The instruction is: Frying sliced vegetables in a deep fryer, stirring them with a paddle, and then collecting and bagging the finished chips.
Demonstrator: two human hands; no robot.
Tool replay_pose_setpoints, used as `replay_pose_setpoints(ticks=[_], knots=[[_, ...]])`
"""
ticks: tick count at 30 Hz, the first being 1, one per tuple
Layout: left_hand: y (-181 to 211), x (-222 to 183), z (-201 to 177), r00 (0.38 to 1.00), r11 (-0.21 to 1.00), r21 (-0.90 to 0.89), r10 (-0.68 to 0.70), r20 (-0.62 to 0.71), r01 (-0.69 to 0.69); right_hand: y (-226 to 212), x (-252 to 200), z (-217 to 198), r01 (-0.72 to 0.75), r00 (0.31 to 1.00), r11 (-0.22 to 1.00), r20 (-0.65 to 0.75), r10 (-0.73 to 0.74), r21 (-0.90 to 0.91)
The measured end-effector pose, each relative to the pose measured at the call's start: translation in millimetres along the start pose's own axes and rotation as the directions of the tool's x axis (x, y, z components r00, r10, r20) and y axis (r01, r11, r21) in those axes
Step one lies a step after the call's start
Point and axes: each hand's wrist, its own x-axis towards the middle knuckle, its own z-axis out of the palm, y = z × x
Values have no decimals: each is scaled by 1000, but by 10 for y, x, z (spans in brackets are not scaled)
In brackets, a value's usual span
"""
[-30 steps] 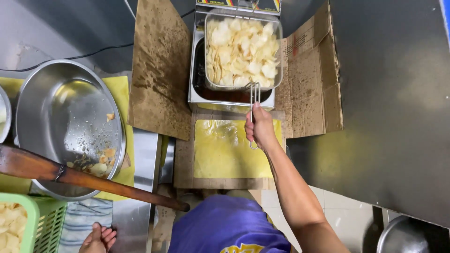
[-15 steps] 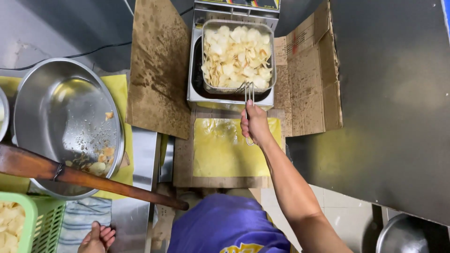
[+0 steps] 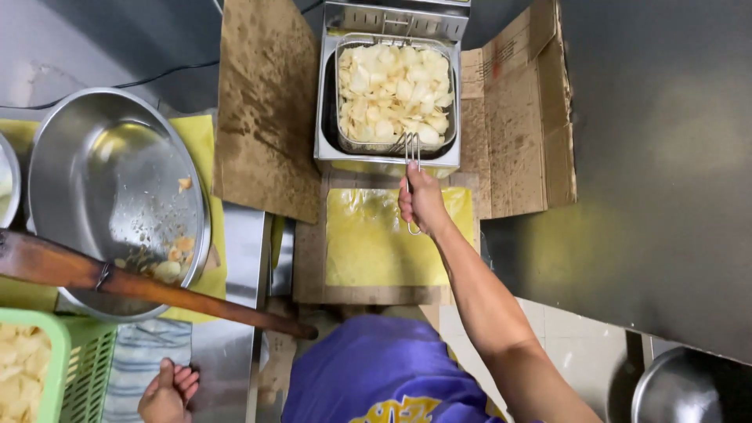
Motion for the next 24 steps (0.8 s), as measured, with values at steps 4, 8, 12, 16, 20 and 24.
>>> replay_pose_setpoints(ticks=[4, 8, 12, 16, 20, 24], knots=[[149, -94, 188, 997, 1000, 26, -8, -83, 10, -113, -132, -40, 111, 994, 994, 3, -111, -15], [18, 15, 86, 998, 1000, 1, -8, -57, 8, 46, -125, -148, 258, 966, 927, 79, -245, -274], [-68, 167, -47, 998, 1000, 1, -1, 62, 0, -62, 5, -89, 170, 984, 971, -16, -175, -168], [8, 66, 137, 999, 999, -25, 36, -15, -36, -132, -67, -119, 163, 986, 948, 4, -169, -272], [-42, 245, 54, 993, 998, 60, -39, 107, 33, -156, -153, -160, 147, 989, 978, -10, -150, -145], [29, 66, 83, 1000, 1000, 13, 20, -13, -19, -5, -134, -142, 228, 973, 959, 59, -221, -169]])
